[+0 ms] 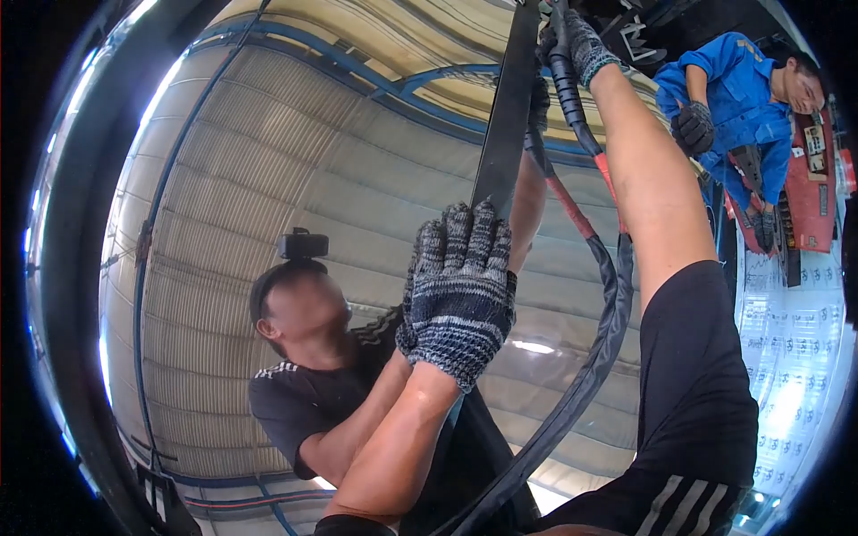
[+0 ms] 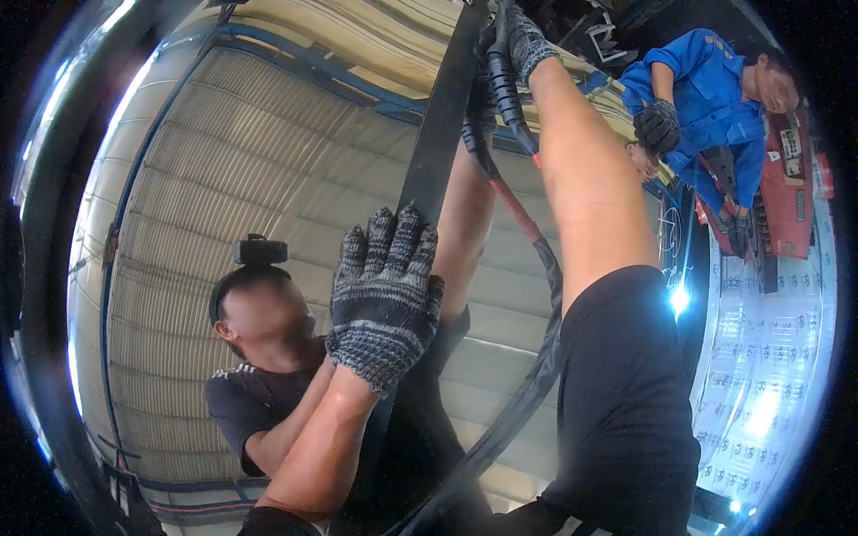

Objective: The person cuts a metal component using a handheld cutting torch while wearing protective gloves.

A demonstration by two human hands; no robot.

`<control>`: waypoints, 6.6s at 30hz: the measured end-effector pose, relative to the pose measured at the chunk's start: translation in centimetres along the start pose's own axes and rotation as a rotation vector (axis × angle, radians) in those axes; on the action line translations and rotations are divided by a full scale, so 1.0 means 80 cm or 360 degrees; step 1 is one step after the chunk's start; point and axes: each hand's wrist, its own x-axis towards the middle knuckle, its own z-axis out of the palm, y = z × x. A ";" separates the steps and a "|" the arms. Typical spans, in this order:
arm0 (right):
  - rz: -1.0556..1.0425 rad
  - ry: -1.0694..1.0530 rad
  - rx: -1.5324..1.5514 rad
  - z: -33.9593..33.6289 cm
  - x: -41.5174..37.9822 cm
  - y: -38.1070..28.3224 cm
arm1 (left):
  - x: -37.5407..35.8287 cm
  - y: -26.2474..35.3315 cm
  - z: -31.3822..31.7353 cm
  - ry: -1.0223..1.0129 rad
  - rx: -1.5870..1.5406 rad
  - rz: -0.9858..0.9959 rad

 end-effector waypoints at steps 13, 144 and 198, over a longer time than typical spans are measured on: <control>-0.0177 -0.0052 -0.0300 -0.017 0.000 0.006 | 0.000 0.000 0.007 -0.0061 0.0074 -0.0005; 0.0412 0.0256 0.0573 0.070 -0.426 -0.210 | -0.056 0.206 -0.184 -0.0074 0.0269 0.0007; -0.1220 -0.0421 -0.0421 -0.078 -0.414 -0.143 | -0.037 0.325 -0.259 -0.0487 0.0780 0.0184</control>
